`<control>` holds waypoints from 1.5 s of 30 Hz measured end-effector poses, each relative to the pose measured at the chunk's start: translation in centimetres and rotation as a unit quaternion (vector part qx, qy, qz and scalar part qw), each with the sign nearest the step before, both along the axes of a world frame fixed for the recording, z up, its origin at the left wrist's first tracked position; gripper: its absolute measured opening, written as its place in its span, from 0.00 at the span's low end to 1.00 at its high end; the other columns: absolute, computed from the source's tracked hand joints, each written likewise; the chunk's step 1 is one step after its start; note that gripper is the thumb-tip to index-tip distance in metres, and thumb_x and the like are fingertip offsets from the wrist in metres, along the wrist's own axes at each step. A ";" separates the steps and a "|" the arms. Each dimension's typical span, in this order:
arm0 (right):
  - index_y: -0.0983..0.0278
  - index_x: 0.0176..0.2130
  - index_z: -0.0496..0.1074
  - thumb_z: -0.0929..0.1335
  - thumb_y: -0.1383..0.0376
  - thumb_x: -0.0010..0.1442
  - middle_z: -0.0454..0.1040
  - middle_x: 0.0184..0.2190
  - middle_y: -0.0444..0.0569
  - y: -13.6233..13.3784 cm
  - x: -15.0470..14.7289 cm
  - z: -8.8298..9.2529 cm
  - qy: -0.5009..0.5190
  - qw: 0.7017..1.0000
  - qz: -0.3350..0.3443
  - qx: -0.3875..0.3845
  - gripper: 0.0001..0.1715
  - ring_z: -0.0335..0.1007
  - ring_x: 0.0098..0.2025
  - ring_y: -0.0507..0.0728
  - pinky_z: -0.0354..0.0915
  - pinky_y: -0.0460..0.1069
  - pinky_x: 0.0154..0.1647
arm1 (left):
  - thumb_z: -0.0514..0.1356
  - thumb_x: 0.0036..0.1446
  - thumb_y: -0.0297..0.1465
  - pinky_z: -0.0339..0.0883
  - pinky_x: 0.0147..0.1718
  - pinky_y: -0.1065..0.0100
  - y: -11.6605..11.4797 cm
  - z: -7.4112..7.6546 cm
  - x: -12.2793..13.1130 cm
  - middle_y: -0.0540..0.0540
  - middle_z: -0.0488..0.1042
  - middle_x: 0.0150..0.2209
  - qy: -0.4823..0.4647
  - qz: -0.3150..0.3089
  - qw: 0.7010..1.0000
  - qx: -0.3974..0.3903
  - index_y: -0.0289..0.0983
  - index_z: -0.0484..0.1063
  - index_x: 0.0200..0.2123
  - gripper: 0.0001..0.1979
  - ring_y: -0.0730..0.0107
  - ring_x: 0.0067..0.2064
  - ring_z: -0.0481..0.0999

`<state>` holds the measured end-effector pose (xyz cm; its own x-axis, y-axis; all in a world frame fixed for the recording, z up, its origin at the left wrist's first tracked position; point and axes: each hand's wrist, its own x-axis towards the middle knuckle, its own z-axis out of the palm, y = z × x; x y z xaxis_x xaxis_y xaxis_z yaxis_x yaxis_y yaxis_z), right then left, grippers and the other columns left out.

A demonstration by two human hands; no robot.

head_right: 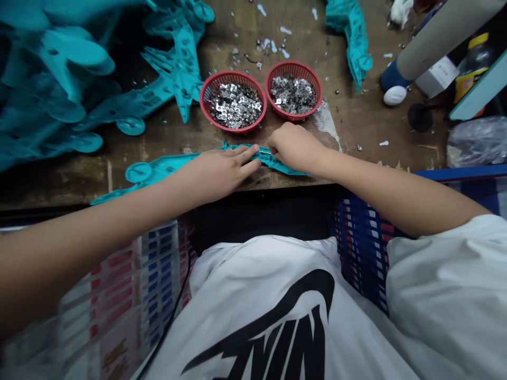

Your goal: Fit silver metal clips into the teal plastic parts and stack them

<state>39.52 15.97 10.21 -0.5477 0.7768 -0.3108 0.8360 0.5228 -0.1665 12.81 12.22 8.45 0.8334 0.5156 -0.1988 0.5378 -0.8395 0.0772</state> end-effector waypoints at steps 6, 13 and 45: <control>0.65 0.57 0.96 0.74 0.71 0.74 0.95 0.49 0.59 0.4 -0.4 1.1 -0.010 0.999 -0.011 -0.038 0.21 0.89 0.50 0.68 0.71 0.57 0.53 | 0.54 0.82 0.20 0.95 0.66 0.43 0.1 -0.2 -0.2 0.26 0.73 0.88 -0.019 0.028 0.999 -0.009 0.37 0.79 0.84 0.34 0.36 0.82 0.86; 0.67 0.55 0.94 0.72 0.71 0.79 0.95 0.52 0.64 0.4 -0.6 1.4 -0.051 0.997 0.051 -0.029 0.18 0.87 0.52 0.69 0.65 0.57 0.49 | 0.53 0.81 0.17 0.95 0.67 0.43 0.0 -0.5 -0.4 0.28 0.74 0.87 -0.022 0.019 1.000 -0.005 0.32 0.79 0.85 0.36 0.38 0.85 0.83; 0.57 0.53 0.87 0.79 0.48 0.81 0.91 0.43 0.52 0.6 1.1 2.2 0.257 0.962 -0.088 -0.025 0.17 0.89 0.50 0.68 0.86 0.64 0.59 | 0.52 0.89 0.31 0.79 0.85 0.42 1.7 -0.6 -1.6 0.28 0.73 0.89 -0.024 -0.007 0.996 -0.090 0.32 0.72 0.90 0.34 0.40 0.89 0.77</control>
<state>40.62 16.52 12.42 -0.5006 0.8626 -0.0728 0.7114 0.3620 -0.6024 11.23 13.96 7.81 0.8513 0.4633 -0.2462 0.5178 -0.8172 0.2530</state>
